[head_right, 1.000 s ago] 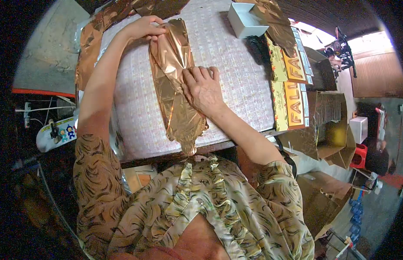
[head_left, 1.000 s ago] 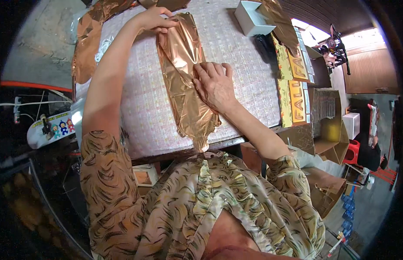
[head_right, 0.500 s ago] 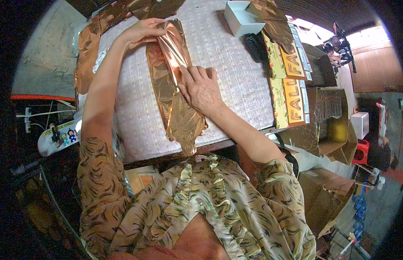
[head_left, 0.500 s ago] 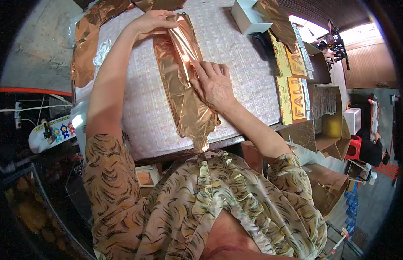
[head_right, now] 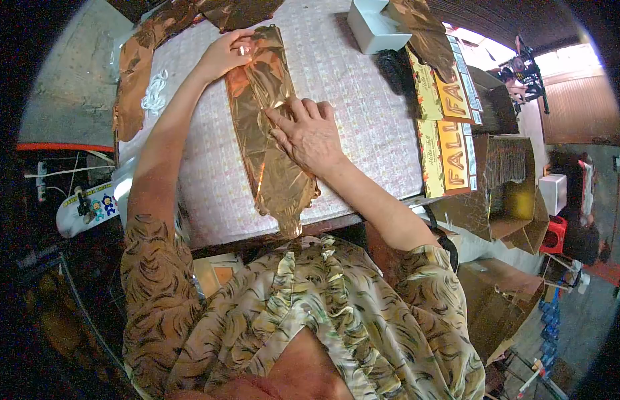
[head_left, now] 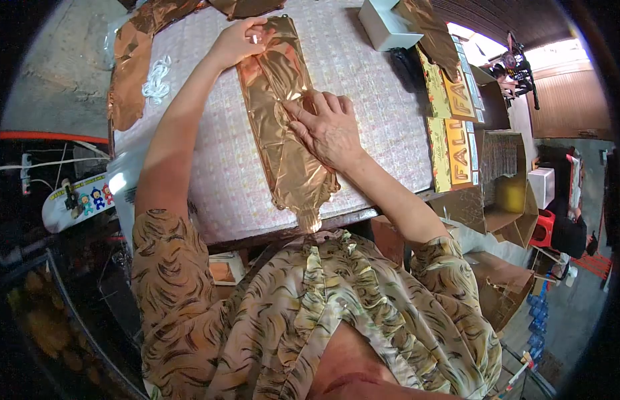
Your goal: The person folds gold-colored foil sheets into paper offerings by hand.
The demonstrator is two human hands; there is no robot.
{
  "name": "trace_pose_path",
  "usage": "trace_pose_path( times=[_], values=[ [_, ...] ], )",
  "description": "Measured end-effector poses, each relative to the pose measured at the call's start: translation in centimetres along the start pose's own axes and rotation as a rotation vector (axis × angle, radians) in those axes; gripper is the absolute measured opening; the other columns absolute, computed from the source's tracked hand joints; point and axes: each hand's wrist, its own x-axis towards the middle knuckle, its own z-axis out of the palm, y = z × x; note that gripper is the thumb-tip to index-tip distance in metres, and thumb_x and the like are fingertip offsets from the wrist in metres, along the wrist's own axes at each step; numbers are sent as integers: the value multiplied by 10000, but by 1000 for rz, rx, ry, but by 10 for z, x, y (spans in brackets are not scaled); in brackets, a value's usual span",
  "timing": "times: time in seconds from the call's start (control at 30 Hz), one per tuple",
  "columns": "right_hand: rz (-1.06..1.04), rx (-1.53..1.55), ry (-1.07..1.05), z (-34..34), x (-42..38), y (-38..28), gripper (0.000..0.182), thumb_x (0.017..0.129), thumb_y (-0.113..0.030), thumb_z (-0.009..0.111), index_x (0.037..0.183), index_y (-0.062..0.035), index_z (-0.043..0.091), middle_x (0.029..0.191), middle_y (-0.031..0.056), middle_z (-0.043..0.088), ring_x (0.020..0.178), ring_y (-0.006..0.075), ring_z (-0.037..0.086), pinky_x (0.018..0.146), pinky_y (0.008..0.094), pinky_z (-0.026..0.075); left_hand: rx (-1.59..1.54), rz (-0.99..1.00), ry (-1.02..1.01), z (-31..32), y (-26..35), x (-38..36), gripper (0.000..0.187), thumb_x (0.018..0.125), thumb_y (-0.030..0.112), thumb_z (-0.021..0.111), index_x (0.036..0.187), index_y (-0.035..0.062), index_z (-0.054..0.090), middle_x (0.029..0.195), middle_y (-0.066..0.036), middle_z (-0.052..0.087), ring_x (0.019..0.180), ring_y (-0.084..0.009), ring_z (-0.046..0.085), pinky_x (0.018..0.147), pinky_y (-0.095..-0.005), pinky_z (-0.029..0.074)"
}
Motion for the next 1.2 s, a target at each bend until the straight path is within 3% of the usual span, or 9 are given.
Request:
trace_pose_path(
  times=[0.1, 0.17, 0.2, 0.3, 0.4, 0.63, 0.8, 0.97, 1.2],
  values=[
    [5, -5, -13, 1, 0, 0, 444, 1007, -418, 608, 1432, -292, 627, 1264, 75, 601, 1161, 254, 554, 967, 432, 401, 353, 95, 135, 4, 16, -11, 653, 910, 80, 709, 1526, 91, 494, 1448, -122, 575, 1291, -221, 609, 1034, -331, 520],
    [10, -6, -9, 1, 0, 0, 442, 1006, -421, 610, 1428, -291, 631, 1261, 73, 602, 1157, 254, 555, 966, 433, 401, 637, 418, 350, 8, 17, -13, 575, 981, 219, 661, 1533, 170, 508, 1559, -86, 505, 1418, -274, 501, 1153, -467, 411],
    [10, -7, -3, 1, 0, 0, 440, 1005, -423, 612, 1424, -290, 634, 1257, 71, 603, 1153, 253, 557, 965, 433, 400, 634, 418, 348, 14, 28, -20, 575, 981, 219, 661, 1533, 170, 508, 1559, -86, 505, 1418, -274, 501, 1153, -467, 411],
    [1, -26, 22, 5, -1, 1, 433, 1005, -422, 613, 1417, -289, 641, 1241, 69, 607, 1145, 252, 558, 959, 435, 399, 964, 421, 97, 42, 58, -32, 556, 1058, 473, 506, 1569, 258, 473, 1692, 3, 349, 1568, -272, 279, 1227, -630, 142],
    [-8, -19, 26, 3, 0, 1, 428, 1006, -423, 609, 1411, -289, 647, 1228, 68, 610, 1139, 253, 559, 957, 437, 397, 1065, 492, 155, 68, 53, -42, 539, 1057, 509, 488, 1547, 283, 502, 1650, -24, 405, 1549, -264, 288, 1203, -604, 223],
    [-26, -2, 32, 3, 2, 6, 426, 1021, -404, 593, 1432, -302, 634, 1189, 61, 608, 1134, 248, 560, 966, 444, 394, 1026, 437, 102, 77, 27, -41, 686, 1036, 659, 416, 1644, 369, 286, 1715, -12, 275, 1573, -317, 262, 1212, -695, 179],
    [-131, 1, -144, -12, 18, 30, 474, 1003, -311, 606, 1475, -350, 594, 1211, 55, 599, 1141, 239, 564, 1005, 471, 381, 1026, 342, 26, 77, 33, -43, 681, 1043, 620, 439, 1649, 348, 293, 1732, -13, 233, 1593, -335, 202, 1230, -676, 129],
    [-301, -97, -126, -8, 25, 46, 521, 958, -285, 668, 1468, -364, 599, 1245, 49, 586, 1143, 243, 563, 1020, 476, 377, 1061, 305, 18, 78, 37, -42, 691, 1038, 633, 438, 1651, 352, 287, 1736, -4, 218, 1596, -320, 194, 1247, -664, 101],
    [-297, -140, -111, -1, 26, 47, 508, 933, -279, 700, 1424, -394, 638, 1271, 40, 584, 1170, 231, 555, 1031, 489, 367, 770, 450, 168, 51, 58, -60, 703, 1000, 481, 619, 1627, 300, 357, 1710, -56, 297, 1585, -322, 229, 1252, -636, 153]
  ],
)
